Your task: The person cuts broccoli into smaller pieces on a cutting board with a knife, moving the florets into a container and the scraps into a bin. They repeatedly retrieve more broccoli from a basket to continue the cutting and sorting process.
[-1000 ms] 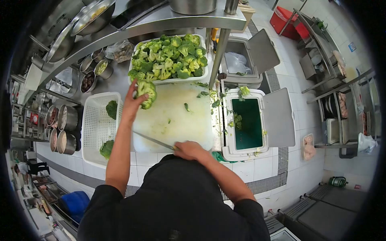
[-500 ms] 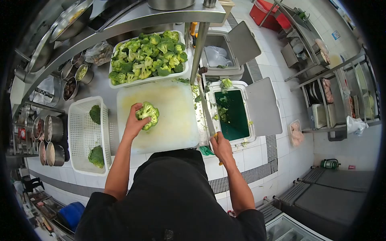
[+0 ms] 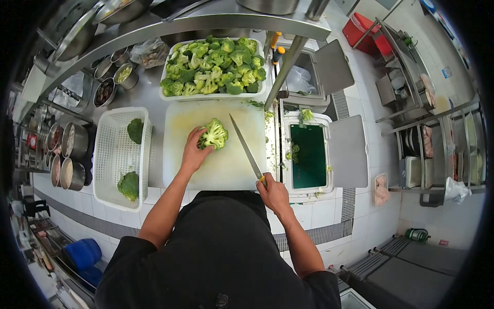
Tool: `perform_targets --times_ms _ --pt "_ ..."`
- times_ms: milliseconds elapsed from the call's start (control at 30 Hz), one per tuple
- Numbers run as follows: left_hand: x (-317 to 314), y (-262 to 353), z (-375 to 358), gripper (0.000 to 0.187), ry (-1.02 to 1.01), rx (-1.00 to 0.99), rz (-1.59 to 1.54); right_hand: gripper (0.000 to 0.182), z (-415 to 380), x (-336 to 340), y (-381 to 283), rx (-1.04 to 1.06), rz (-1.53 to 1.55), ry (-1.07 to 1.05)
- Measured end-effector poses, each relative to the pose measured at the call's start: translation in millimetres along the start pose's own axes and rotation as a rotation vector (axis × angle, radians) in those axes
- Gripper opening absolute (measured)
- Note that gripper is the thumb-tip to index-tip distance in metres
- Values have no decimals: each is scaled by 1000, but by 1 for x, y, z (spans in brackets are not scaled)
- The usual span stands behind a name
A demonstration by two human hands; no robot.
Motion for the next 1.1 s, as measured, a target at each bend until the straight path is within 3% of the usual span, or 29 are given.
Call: perform_targets --times_ms 67,233,433,1100 --pt "2 2 2 68 16 -6 11 32 1 -6 11 -11 -79 -132" --pt "6 7 8 67 -118 15 -69 31 -19 32 -22 -6 -78 -145" --pt "1 12 4 67 -83 -3 36 32 -35 45 -47 -2 -101 -254" --pt "-1 13 9 57 -4 15 7 30 -24 52 -60 75 -257 -291"
Point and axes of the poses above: each hand's wrist, its own z-axis towards the middle knuckle, its own x-axis out of the back of the hand, y = z × x, the point moved 4 cm from there along z, towards the middle knuckle, and after that the axes turned 5 degrees about y, right-handed, at the moved point
